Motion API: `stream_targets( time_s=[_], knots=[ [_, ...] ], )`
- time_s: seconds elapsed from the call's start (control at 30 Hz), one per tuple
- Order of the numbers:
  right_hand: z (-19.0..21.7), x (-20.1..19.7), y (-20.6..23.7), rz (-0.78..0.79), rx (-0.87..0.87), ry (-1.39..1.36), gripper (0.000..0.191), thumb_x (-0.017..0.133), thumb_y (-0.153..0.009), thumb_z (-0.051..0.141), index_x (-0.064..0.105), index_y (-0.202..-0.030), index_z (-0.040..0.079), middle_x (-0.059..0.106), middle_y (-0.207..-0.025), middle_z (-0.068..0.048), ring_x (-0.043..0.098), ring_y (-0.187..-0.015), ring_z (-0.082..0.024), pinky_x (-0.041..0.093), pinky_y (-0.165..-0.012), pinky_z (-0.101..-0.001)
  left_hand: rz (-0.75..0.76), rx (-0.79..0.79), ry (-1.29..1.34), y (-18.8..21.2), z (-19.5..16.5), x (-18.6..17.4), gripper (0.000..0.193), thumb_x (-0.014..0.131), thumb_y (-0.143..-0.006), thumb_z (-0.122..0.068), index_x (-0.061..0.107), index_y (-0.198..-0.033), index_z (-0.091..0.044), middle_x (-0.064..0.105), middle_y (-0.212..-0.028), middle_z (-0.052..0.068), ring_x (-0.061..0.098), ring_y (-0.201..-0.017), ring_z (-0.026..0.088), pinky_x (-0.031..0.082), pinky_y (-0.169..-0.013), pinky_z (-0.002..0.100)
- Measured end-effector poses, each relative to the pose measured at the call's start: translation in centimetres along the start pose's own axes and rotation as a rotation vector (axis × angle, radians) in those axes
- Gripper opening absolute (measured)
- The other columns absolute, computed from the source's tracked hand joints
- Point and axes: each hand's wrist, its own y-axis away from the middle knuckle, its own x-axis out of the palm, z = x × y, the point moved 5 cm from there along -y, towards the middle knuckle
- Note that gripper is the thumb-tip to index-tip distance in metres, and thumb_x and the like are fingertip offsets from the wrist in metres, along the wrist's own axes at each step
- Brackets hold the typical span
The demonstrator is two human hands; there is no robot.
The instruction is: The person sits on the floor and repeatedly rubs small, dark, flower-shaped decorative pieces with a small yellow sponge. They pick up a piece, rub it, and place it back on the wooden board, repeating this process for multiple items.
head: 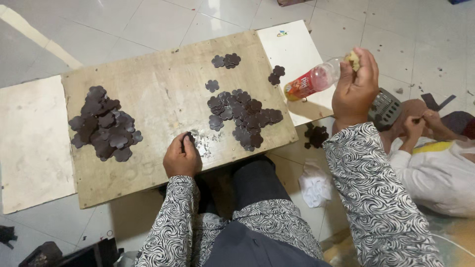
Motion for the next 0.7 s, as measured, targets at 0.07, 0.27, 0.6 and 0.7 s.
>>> stream_targets(
  time_s=[0.07, 0.27, 0.6, 0.7],
  knots=[
    [0.5, 0.0, -0.5, 0.052, -0.142, 0.130, 0.031, 0.062, -0.122, 0.020, 0.058, -0.143, -0.004, 0.061, -0.142, -0.024, 0.066, -0.131, -0.034, 0.059, -0.109, -0.0380, -0.018, 0.028, 0.022, 0.0, -0.2, -0.1, 0.021, 0.064, -0.098, -0.020, 0.075, -0.113, -0.010, 0.076, -0.101, 0.013, 0.074, -0.092, 0.028, 0.059, -0.081, 0.038],
    [-2.3, -1.1, -0.7, -0.002, 0.004, -0.044, 0.029, 0.060, -0.120, 0.020, 0.056, -0.141, 0.000, 0.064, -0.135, -0.021, 0.068, -0.127, -0.030, 0.061, -0.107, -0.0355, -0.017, 0.062, 0.014, -0.1, 0.0, -0.1, 0.021, 0.063, -0.099, -0.019, 0.074, -0.114, -0.009, 0.076, -0.102, 0.013, 0.074, -0.093, 0.029, 0.058, -0.082, 0.039],
    [-9.2, 2.8, 7.7, -0.561, 1.454, -1.438, 0.020, 0.053, -0.105, 0.007, 0.063, -0.118, -0.004, 0.072, -0.109, -0.018, 0.073, -0.093, -0.028, 0.064, -0.085, -0.0384, -0.021, 0.099, -0.036, -0.1, 0.6, 0.1, 0.021, 0.062, -0.101, -0.019, 0.074, -0.115, -0.009, 0.075, -0.104, 0.016, 0.073, -0.093, 0.032, 0.058, -0.081, 0.041],
    [-7.9, 4.2, 8.7, -0.542, 1.489, -1.633, 0.025, 0.054, -0.104, 0.003, 0.061, -0.126, -0.006, 0.070, -0.120, -0.021, 0.073, -0.102, -0.035, 0.064, -0.092, -0.0444, -0.012, 0.059, -0.019, -0.1, 0.7, 0.1, 0.021, 0.061, -0.102, -0.020, 0.074, -0.115, -0.009, 0.075, -0.102, 0.015, 0.073, -0.092, 0.031, 0.058, -0.082, 0.041]
  ],
)
